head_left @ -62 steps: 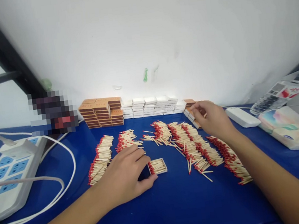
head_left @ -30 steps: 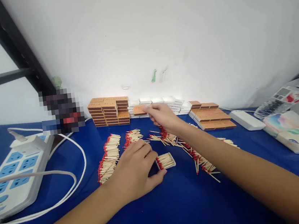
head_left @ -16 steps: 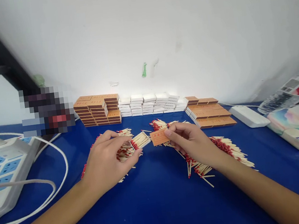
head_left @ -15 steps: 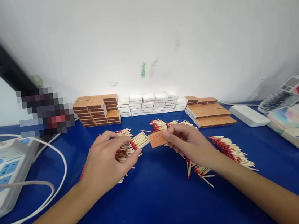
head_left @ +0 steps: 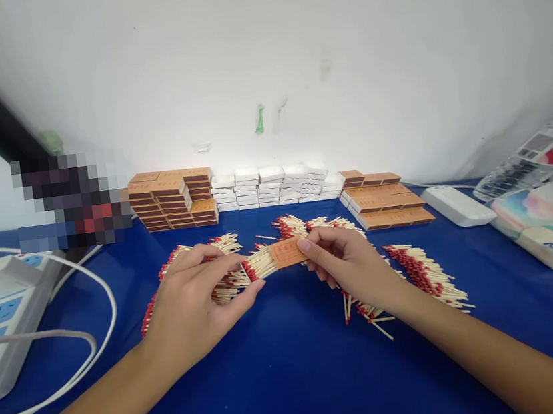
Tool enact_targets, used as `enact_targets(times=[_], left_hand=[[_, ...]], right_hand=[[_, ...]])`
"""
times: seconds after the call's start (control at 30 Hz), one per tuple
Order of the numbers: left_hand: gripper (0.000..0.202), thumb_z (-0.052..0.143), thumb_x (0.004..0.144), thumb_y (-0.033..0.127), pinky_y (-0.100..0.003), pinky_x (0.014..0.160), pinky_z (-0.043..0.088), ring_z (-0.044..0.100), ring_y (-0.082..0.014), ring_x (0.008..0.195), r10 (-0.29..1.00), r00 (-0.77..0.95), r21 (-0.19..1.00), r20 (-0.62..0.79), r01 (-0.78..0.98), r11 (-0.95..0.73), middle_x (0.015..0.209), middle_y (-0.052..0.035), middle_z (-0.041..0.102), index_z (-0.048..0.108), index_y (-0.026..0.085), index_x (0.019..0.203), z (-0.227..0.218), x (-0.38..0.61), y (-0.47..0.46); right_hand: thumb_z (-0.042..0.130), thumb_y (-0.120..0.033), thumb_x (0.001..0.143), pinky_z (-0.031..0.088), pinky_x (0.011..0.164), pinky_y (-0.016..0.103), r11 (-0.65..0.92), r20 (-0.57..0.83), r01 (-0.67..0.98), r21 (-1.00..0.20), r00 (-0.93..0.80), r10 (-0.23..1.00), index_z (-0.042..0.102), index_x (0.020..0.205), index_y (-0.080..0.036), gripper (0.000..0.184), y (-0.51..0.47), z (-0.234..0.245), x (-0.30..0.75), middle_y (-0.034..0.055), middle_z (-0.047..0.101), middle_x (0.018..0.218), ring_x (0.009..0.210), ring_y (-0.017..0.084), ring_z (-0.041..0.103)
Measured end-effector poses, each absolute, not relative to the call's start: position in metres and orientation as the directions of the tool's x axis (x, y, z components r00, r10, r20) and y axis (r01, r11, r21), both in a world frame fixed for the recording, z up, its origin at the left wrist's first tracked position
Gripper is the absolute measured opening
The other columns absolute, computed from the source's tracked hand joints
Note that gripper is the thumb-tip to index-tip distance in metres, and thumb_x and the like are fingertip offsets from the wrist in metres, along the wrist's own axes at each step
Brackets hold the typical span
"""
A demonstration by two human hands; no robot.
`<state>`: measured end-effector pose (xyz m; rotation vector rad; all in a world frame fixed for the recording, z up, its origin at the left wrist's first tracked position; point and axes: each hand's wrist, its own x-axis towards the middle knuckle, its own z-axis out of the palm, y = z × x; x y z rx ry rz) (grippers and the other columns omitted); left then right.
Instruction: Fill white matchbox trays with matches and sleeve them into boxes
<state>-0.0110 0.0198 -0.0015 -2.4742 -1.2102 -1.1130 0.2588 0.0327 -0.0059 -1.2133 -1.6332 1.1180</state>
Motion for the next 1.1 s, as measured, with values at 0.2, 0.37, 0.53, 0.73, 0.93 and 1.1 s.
enact_targets(times=[0.2, 0.37, 0.53, 0.73, 0.93, 1.1], left_hand=[[0.027, 0.082, 0.094, 0.042, -0.039, 0.087, 0.06, 0.076, -0.0242, 0.095, 0.602, 0.411, 0.187, 0.684, 0.7, -0.69, 0.108, -0.0075, 0.078, 0.08, 0.019, 0.108, -0.004, -0.016, 0.025], [0.025, 0.082, 0.094, 0.039, -0.039, 0.089, 0.06, 0.076, -0.0243, 0.099, 0.589, 0.443, 0.196, 0.675, 0.663, -0.723, 0.111, -0.0084, 0.078, 0.079, 0.019, 0.11, -0.004, -0.017, 0.027], [0.026, 0.082, 0.095, 0.041, -0.038, 0.09, 0.06, 0.077, -0.0241, 0.1, 0.597, 0.446, 0.214, 0.667, 0.653, -0.727, 0.112, -0.008, 0.078, 0.079, 0.019, 0.11, -0.002, -0.017, 0.028], [0.03, 0.083, 0.094, 0.042, -0.036, 0.091, 0.06, 0.076, -0.0229, 0.103, 0.615, 0.451, 0.25, 0.646, 0.637, -0.73, 0.114, -0.0061, 0.078, 0.079, 0.022, 0.116, -0.001, -0.018, 0.026], [0.033, 0.084, 0.092, 0.049, -0.035, 0.09, 0.061, 0.076, -0.0208, 0.099, 0.615, 0.414, 0.255, 0.671, 0.65, -0.716, 0.109, -0.0042, 0.079, 0.079, 0.024, 0.113, 0.0, -0.016, 0.023], [0.039, 0.087, 0.087, 0.053, -0.037, 0.09, 0.061, 0.075, -0.0211, 0.097, 0.59, 0.422, 0.265, 0.688, 0.61, -0.747, 0.104, -0.0025, 0.08, 0.076, 0.025, 0.112, -0.001, -0.012, 0.019]], right_hand=[[0.067, -0.072, 0.096, 0.044, 0.046, 0.022, 0.135, 0.069, 0.264, -0.955, -0.244, 0.967, 0.06, 0.079, -0.022, 0.053, 0.029, -0.002, 0.257, -0.0021, 0.06, 0.066, 0.053, 0.011, 0.055], [0.065, -0.072, 0.098, 0.044, 0.046, 0.023, 0.144, 0.082, 0.266, -0.953, -0.23, 0.97, 0.06, 0.083, -0.023, 0.052, 0.029, -0.002, 0.259, -0.0032, 0.059, 0.066, 0.052, 0.011, 0.055], [0.062, -0.067, 0.102, 0.045, 0.048, 0.023, 0.152, 0.082, 0.251, -0.956, -0.268, 0.96, 0.06, 0.085, -0.022, 0.048, 0.029, -0.001, 0.261, -0.0042, 0.059, 0.066, 0.053, 0.01, 0.055], [0.06, -0.064, 0.105, 0.046, 0.05, 0.022, 0.152, 0.069, 0.27, -0.951, -0.296, 0.953, 0.06, 0.084, -0.022, 0.047, 0.03, 0.001, 0.262, -0.0038, 0.059, 0.066, 0.055, 0.01, 0.055], [0.069, -0.065, 0.099, 0.048, 0.046, 0.023, 0.114, 0.074, 0.16, -0.981, -0.235, 0.969, 0.06, 0.112, -0.024, 0.043, 0.026, -0.001, 0.257, -0.0039, 0.064, 0.075, 0.057, 0.013, 0.061], [0.05, -0.067, 0.108, 0.061, 0.057, 0.032, 0.101, 0.055, 0.139, -0.985, -0.304, 0.951, 0.056, 0.153, -0.02, 0.065, 0.008, 0.003, 0.242, 0.0048, 0.072, 0.087, 0.069, 0.019, 0.07]])
